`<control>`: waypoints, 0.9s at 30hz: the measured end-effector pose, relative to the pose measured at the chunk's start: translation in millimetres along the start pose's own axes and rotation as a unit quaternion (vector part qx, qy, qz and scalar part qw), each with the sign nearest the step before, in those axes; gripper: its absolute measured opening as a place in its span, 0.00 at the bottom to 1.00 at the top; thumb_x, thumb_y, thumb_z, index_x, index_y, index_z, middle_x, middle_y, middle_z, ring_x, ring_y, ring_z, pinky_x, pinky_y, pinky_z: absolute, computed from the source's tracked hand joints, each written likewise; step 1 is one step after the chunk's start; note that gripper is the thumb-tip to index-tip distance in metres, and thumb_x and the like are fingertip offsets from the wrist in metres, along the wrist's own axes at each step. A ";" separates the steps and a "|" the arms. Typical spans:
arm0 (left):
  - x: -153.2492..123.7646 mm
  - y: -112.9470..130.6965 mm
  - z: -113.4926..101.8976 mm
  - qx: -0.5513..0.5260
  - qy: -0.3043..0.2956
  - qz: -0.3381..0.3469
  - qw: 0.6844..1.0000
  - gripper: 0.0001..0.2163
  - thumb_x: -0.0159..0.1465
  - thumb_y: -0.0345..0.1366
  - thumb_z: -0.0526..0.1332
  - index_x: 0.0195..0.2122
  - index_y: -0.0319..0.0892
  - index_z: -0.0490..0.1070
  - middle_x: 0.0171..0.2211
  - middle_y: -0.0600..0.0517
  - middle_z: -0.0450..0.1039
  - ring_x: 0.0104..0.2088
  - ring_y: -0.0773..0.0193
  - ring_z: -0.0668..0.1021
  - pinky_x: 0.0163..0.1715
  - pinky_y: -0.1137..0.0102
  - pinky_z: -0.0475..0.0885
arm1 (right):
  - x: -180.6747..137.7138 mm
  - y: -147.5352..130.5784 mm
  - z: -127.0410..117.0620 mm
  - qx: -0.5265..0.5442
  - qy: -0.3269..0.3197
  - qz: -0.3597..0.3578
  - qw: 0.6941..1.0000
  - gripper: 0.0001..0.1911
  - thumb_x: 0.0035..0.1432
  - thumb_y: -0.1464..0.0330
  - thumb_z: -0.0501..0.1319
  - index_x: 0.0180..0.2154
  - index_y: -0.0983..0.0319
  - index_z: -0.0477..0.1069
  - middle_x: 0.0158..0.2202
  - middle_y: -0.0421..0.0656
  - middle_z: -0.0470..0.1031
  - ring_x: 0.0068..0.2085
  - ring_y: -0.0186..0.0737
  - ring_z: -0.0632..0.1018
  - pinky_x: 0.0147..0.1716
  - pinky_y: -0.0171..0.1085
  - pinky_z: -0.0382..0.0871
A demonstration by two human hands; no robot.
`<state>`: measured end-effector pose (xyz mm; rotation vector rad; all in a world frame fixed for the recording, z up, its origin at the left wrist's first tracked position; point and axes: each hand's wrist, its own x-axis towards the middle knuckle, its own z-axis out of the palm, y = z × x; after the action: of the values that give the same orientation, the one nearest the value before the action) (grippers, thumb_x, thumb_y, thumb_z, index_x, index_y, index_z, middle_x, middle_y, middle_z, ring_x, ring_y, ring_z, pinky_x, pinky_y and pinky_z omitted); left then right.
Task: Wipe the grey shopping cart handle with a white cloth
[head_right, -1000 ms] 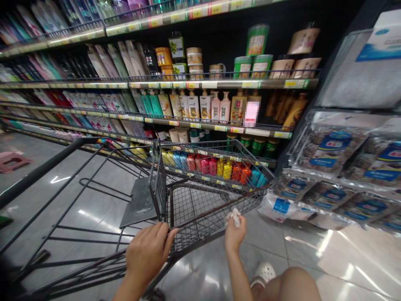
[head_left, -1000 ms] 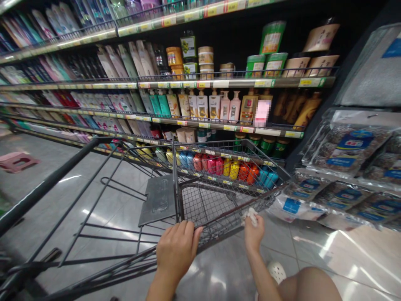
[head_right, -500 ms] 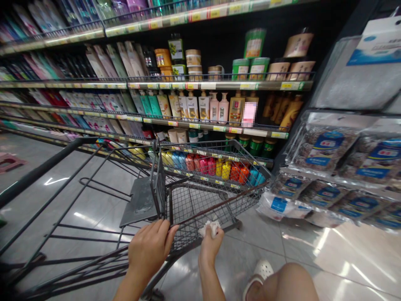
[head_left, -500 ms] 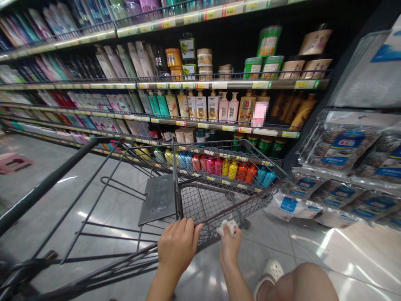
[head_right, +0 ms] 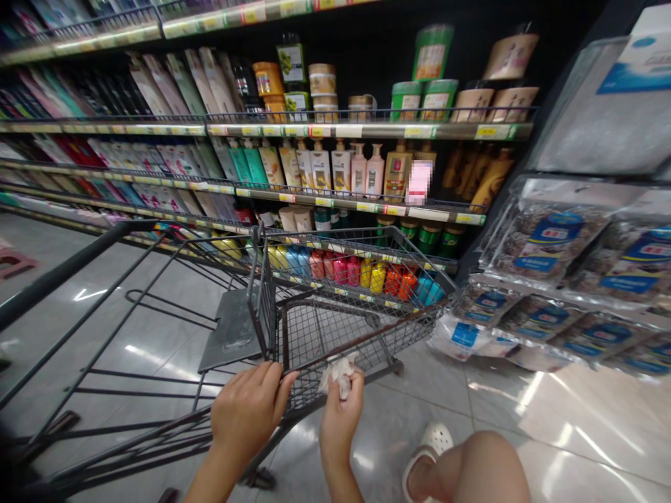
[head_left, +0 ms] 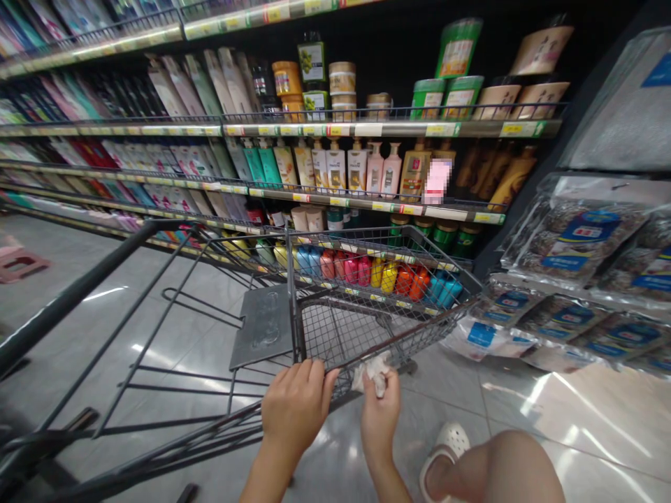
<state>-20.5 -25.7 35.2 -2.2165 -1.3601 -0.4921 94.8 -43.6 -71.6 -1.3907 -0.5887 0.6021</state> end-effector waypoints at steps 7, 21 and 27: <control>-0.9 -0.6 -0.6 0.002 -0.007 0.000 1.000 0.15 0.65 0.42 0.54 0.21 0.44 0.64 0.19 0.53 0.66 0.23 0.61 0.70 0.28 0.66 0.58 | 6.0 45.9 -3.6 -0.022 0.014 -0.009 1.000 0.09 0.52 0.67 0.56 0.37 0.61 0.67 0.39 0.44 0.71 0.44 0.42 0.73 0.46 0.41 0.64; 1.7 -1.3 3.4 0.005 0.023 0.004 1.000 0.15 0.65 0.41 0.53 0.21 0.45 0.62 0.18 0.54 0.65 0.22 0.61 0.69 0.28 0.66 0.56 | 10.5 74.0 -7.6 -0.028 -0.010 -0.071 0.997 0.14 0.51 0.71 0.53 0.42 0.60 0.66 0.41 0.44 0.69 0.44 0.40 0.71 0.45 0.39 0.65; 1.9 -2.8 6.1 0.009 0.018 0.006 1.000 0.15 0.65 0.41 0.53 0.21 0.45 0.62 0.18 0.54 0.65 0.22 0.61 0.69 0.27 0.66 0.56 | 18.0 106.1 -14.3 -0.010 0.036 0.031 0.999 0.10 0.47 0.65 0.60 0.35 0.61 0.68 0.34 0.42 0.73 0.39 0.40 0.74 0.41 0.38 0.66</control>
<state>-21.8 -19.8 31.9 -2.1902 -1.3258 -0.5116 113.1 -32.4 -178.0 -1.4483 -0.4973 0.5951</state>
